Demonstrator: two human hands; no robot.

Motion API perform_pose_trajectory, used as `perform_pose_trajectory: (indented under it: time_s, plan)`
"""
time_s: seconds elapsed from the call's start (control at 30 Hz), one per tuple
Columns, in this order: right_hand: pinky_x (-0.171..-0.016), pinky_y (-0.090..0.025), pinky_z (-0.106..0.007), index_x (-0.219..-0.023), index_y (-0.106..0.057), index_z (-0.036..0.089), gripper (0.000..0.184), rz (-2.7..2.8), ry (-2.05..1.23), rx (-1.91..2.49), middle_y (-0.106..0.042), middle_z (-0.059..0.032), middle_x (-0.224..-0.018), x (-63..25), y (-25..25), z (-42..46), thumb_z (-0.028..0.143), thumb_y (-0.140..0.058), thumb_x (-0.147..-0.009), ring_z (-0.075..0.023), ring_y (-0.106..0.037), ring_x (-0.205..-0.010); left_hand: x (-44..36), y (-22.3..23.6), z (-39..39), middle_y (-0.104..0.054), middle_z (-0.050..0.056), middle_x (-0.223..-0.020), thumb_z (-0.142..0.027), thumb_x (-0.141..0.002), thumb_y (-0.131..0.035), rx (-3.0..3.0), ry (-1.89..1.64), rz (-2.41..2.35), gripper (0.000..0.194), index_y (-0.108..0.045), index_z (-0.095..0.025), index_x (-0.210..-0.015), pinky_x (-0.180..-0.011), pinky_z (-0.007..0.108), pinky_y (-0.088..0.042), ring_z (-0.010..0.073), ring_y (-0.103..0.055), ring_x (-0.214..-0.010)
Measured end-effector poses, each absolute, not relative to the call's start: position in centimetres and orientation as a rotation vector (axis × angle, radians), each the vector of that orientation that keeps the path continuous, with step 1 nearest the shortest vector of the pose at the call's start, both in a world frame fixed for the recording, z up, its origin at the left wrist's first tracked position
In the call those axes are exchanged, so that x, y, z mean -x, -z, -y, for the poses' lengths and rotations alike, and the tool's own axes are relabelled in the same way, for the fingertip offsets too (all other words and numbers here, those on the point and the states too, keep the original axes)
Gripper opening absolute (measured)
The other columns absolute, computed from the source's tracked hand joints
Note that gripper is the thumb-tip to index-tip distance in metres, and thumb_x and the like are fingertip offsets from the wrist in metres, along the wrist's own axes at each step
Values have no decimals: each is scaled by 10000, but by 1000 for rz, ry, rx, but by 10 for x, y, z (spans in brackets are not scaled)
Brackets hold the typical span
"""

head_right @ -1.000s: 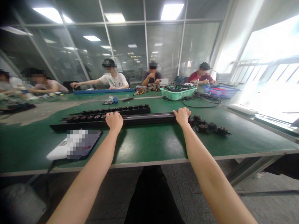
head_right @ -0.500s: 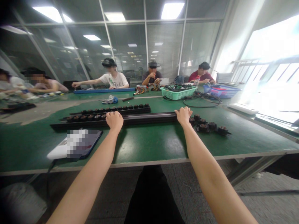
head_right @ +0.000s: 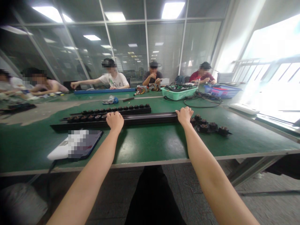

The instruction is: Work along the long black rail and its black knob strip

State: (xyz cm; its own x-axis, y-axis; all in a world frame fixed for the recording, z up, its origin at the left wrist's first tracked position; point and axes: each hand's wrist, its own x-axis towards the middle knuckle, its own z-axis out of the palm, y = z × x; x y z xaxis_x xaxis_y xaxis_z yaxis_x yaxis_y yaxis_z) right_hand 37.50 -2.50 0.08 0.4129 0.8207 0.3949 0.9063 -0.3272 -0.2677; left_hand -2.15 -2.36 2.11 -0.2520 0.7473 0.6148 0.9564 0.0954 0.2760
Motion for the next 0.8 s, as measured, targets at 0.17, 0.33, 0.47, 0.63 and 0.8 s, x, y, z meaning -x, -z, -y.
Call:
perform_pose_trajectory:
  time_s: [0.17, 0.33, 0.47, 0.63, 0.8]
  plan:
    - [-1012, -314, -480, -1187, -745, 82, 478, 1453, 260, 2242, -591, -257, -1294, -376, -1, 26, 432, -442, -1066, -378, -474, -1238, 22, -20, 23, -708, 237, -1259, -205, -1012, -388, 1682, 926, 2043, 413, -739, -84, -1192, -1088, 512, -444, 394, -520, -1348]
    - [-1010, -316, -470, -1184, -742, 68, 484, 1411, 248, 2268, -583, -264, -1305, -379, 0, 25, 427, -442, -1062, -370, -470, -1238, 24, -17, 20, -706, 244, -1256, -208, -1015, -382, 1680, 924, 2032, 416, -740, -85, -1186, -1075, 519, -450, 393, -521, -1345]
    - [-1005, -313, -471, -1168, -746, 73, 490, 1403, 258, 2268, -580, -259, -1299, -381, 1, 24, 434, -431, -1065, -362, -468, -1219, 24, -18, 20, -702, 250, -1248, -210, -1016, -375, 1685, 918, 2039, 420, -735, -76, -1187, -1077, 517, -447, 393, -516, -1346]
    - [-1010, -317, -472, -1177, -747, 72, 479, 1386, 265, 2266, -586, -259, -1294, -382, 2, 23, 427, -444, -1069, -368, -473, -1224, 23, -19, 22, -703, 248, -1259, -207, -1014, -378, 1686, 927, 2042, 413, -735, -88, -1184, -1070, 527, -449, 396, -517, -1343]
    - [-1016, -314, -470, -1193, -746, 60, 483, 1364, 257, 2273, -583, -268, -1307, -382, 2, 24, 419, -447, -1069, -374, -469, -1237, 23, -19, 21, -708, 241, -1262, -200, -1014, -378, 1682, 925, 2046, 417, -737, -84, -1190, -1076, 520, -449, 398, -515, -1350]
